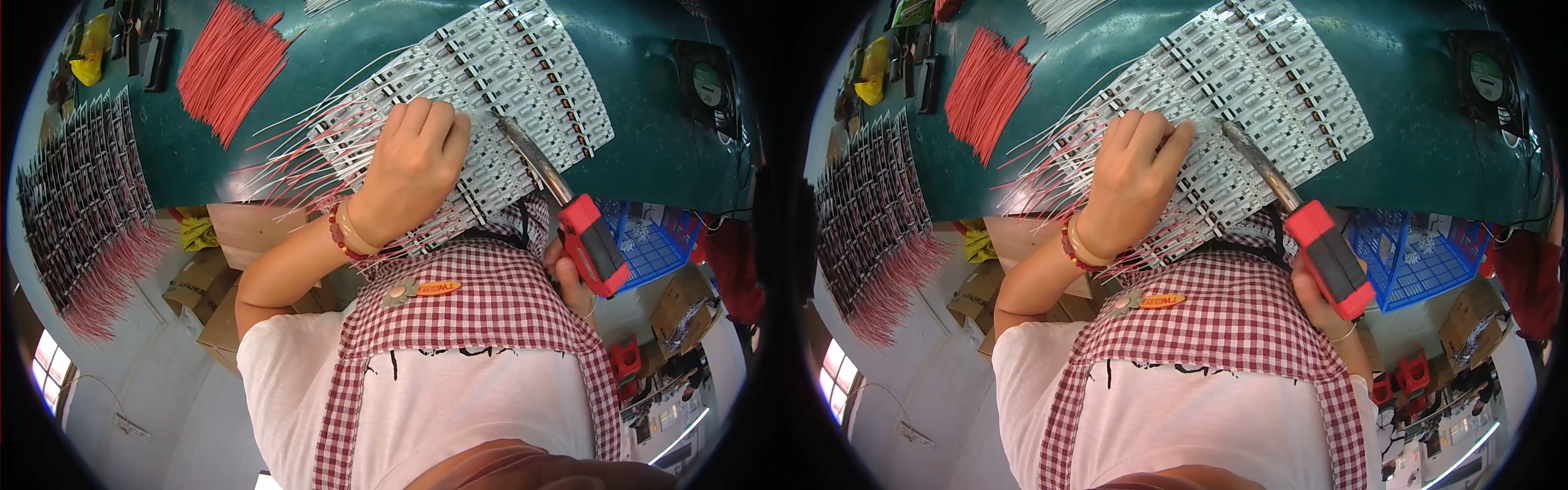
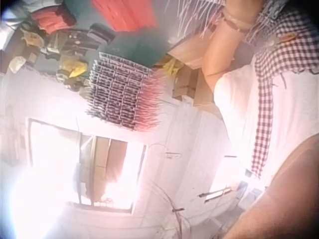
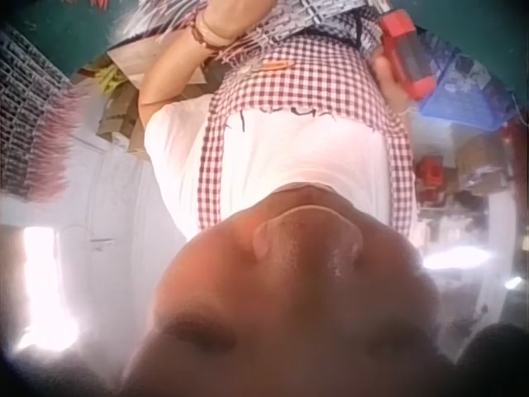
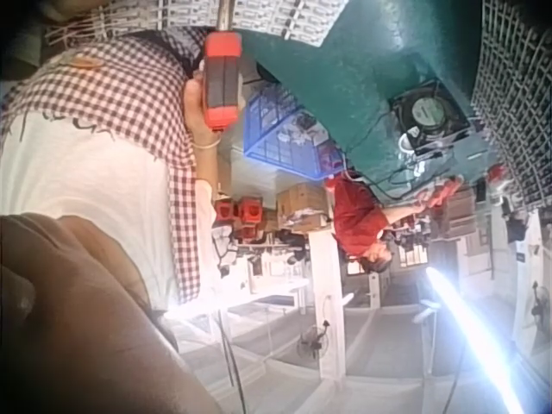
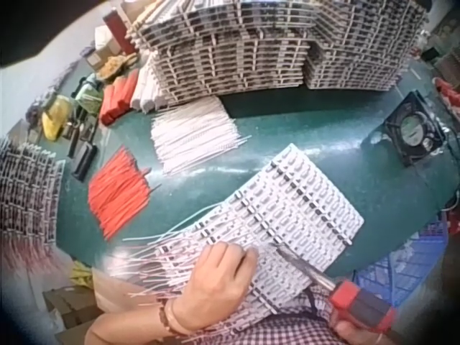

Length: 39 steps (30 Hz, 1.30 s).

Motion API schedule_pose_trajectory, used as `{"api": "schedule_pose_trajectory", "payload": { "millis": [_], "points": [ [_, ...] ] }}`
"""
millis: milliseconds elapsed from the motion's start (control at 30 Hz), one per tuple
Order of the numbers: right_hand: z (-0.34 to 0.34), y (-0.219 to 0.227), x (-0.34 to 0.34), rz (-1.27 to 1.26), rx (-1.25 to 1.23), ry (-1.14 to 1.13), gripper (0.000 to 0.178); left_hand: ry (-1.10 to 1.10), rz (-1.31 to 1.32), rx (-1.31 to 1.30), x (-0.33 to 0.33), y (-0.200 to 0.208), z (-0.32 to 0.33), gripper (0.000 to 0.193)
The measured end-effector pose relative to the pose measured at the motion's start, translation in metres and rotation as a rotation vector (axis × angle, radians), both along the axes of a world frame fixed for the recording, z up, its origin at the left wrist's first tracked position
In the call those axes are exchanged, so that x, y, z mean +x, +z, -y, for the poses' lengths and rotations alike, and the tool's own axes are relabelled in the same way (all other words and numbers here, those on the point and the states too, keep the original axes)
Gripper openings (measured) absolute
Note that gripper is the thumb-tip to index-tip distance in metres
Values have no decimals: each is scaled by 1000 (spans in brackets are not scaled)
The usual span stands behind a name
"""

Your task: The person assembles electronic components by soldering wires onto LED strip units and circuit boards with a soldering iron.

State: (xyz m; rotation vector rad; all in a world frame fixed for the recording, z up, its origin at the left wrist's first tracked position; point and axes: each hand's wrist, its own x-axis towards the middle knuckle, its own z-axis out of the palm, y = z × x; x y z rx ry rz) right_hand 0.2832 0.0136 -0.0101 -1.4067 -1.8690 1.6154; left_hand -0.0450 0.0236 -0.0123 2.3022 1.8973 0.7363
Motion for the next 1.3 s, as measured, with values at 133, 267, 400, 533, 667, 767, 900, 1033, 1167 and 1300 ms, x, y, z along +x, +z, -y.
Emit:
{"api": "schedule_pose_trajectory", "payload": {
  "millis": [133,267,400,533,667,767,900,1033,1167,1300],
  "points": [
    [-2,14,-14,-102,-107,-30,59,9,-18,-5,0,2,0,23],
    [2,13,-12,-175,-125,-89,72,39,-74,-28,0,2,1,24],
    [2,10,-5,-159,-164,-92,69,9,-64,37,2,1,1,26],
    [5,3,11,-22,-92,36,45,-25,-5,25,7,1,7,28],
    [8,5,3,-81,-88,-103,27,7,61,-29,10,3,7,31],
    [6,4,3,-48,-52,-60,29,1,54,-34,11,3,6,31],
    [2,2,3,-14,-11,-18,31,0,45,-45,11,4,6,31],
    [4,1,3,8,-3,-7,34,-3,39,-58,13,5,5,30],
    [-1,10,2,-87,-90,-27,33,7,34,-60,12,5,7,30],
    [4,7,3,-117,-78,-94,31,6,7,-64,13,6,6,31]
  ]
}}
